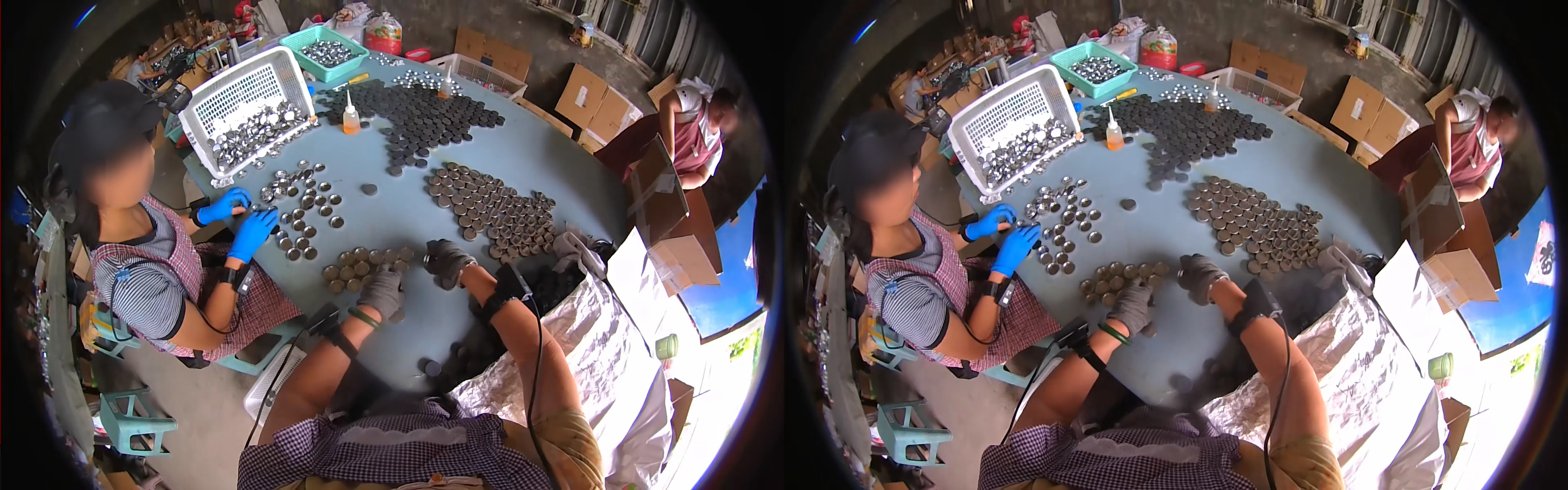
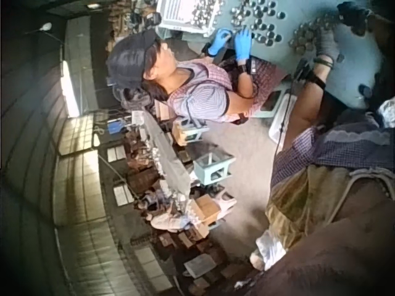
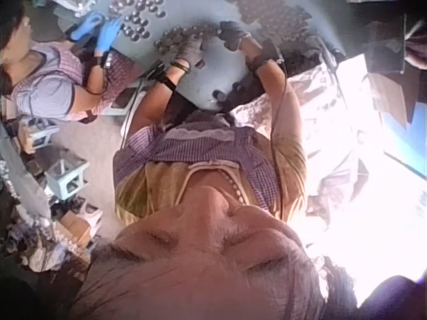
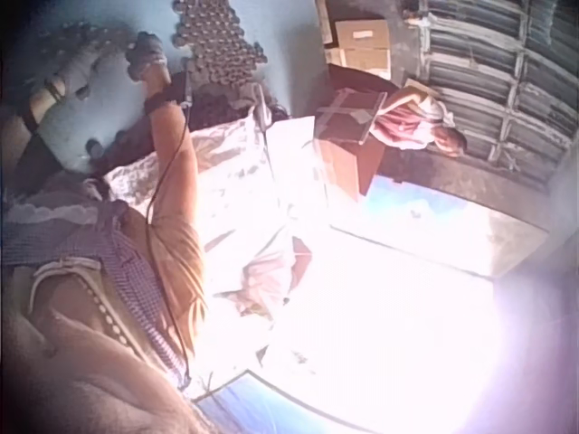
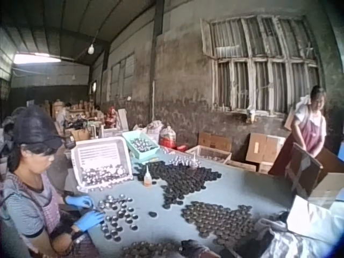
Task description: Applying glue to circular metal parts and attaching them to rubber bases at a manufacturing station.
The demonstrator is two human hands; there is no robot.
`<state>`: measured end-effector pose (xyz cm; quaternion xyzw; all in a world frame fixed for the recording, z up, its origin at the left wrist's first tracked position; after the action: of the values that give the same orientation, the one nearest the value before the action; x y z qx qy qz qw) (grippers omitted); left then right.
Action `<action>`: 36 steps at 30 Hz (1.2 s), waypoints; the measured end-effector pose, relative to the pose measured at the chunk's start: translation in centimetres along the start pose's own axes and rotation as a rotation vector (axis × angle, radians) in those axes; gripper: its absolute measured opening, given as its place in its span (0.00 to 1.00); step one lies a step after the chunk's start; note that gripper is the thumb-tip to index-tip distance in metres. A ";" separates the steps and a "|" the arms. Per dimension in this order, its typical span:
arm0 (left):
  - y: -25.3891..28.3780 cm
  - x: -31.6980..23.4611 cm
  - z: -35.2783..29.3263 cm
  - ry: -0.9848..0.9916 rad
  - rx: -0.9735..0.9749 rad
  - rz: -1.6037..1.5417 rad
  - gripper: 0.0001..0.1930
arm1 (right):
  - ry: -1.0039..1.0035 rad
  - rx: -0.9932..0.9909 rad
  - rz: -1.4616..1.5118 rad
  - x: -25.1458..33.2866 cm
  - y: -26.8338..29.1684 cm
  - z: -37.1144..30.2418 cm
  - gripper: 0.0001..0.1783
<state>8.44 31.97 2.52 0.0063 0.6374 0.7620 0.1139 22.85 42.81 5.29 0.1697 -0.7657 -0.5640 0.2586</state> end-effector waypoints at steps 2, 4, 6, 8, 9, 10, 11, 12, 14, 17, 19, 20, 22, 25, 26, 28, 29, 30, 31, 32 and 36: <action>1.4 0.0 -0.1 0.164 -0.095 -0.446 0.15 | 0.330 -0.029 -0.309 -3.7 -2.6 0.6 0.19; 2.0 1.8 -2.6 0.253 -0.054 -0.473 0.15 | -0.078 -0.066 0.231 -2.3 0.6 -0.9 0.20; 2.4 2.0 -3.7 0.311 -0.004 -0.513 0.16 | -0.086 -0.168 0.187 -3.4 1.2 -1.8 0.20; 3.3 1.8 -4.4 0.263 -0.135 -0.374 0.15 | -0.119 -0.185 0.134 -3.9 0.9 -1.9 0.21; 3.7 1.7 -4.5 0.268 -0.133 -0.373 0.15 | -0.154 -0.176 0.078 -3.6 1.0 -2.0 0.21; 4.3 1.4 -4.7 0.248 -0.180 -0.346 0.14 | -0.188 -0.167 0.023 -3.4 1.2 -2.0 0.20; 4.5 1.2 -4.7 0.228 -0.226 -0.318 0.13 | -0.185 -0.162 0.025 -2.9 1.2 -2.2 0.20; 3.6 1.5 -4.9 0.234 -0.228 -0.317 0.13 | -0.115 -0.136 0.006 -2.0 1.2 -2.5 0.19; 0.9 1.8 -4.8 0.135 -0.251 -0.332 0.10 | -0.049 -0.106 -0.010 -2.3 0.0 -1.6 0.17; -0.1 -0.3 -2.4 0.167 -0.132 -0.344 0.09 | -0.080 -0.146 -0.045 -6.3 -1.8 1.0 0.15; -0.7 -1.8 -0.8 0.190 -0.065 -0.518 0.10 | -0.222 -0.239 -0.006 -7.1 -0.2 0.7 0.14; -1.1 -3.1 0.3 0.185 0.001 -0.702 0.10 | -0.243 -0.241 -0.019 -7.5 0.1 -0.1 0.14; -1.6 -3.8 1.3 0.206 -0.020 -0.751 0.12 | -0.084 -0.147 -0.067 -6.4 0.0 -1.0 0.19; -0.1 -2.5 -0.5 0.229 -0.224 -0.700 0.13 | 0.062 0.104 -0.131 0.4 3.0 -3.8 0.22; 1.5 -2.8 -0.8 0.136 -0.344 -0.664 0.13 | -0.091 0.210 0.069 1.0 4.1 -5.8 0.22; 3.3 -2.0 -2.4 0.067 -0.465 -0.612 0.14 | -0.024 0.186 0.104 0.9 2.5 -6.1 0.24; 3.5 -1.8 -3.4 0.097 -0.400 -0.627 0.13 | -0.025 0.108 0.066 1.0 2.3 -6.4 0.23; 3.6 -1.4 -4.3 0.131 -0.334 -0.640 0.13 | -0.023 0.032 0.027 0.9 2.0 -6.4 0.23; 3.9 -0.7 -5.7 0.181 -0.291 -0.685 0.13 | 0.000 0.036 0.029 0.6 0.7 -5.4 0.23; 3.7 0.1 -7.1 0.198 -0.297 -0.672 0.13 | 0.091 0.079 -0.051 0.5 -0.8 -4.4 0.22; 3.5 0.2 -9.7 0.101 -0.342 -0.576 0.10 | 0.111 0.179 -0.028 3.7 2.5 -4.4 0.16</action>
<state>6.14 22.03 4.04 -0.2311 0.4810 0.7937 0.2921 22.52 38.11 9.39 0.2339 -0.7949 -0.4867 0.2767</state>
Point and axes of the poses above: each hand's wrist, its own z-axis towards the middle knuckle, its own y-axis out of the back of the hand, x = y × z, the point moved 4 cm from there along z, towards the middle knuckle, and after that the axes turned 4 degrees about z, right-handed, at the moved point
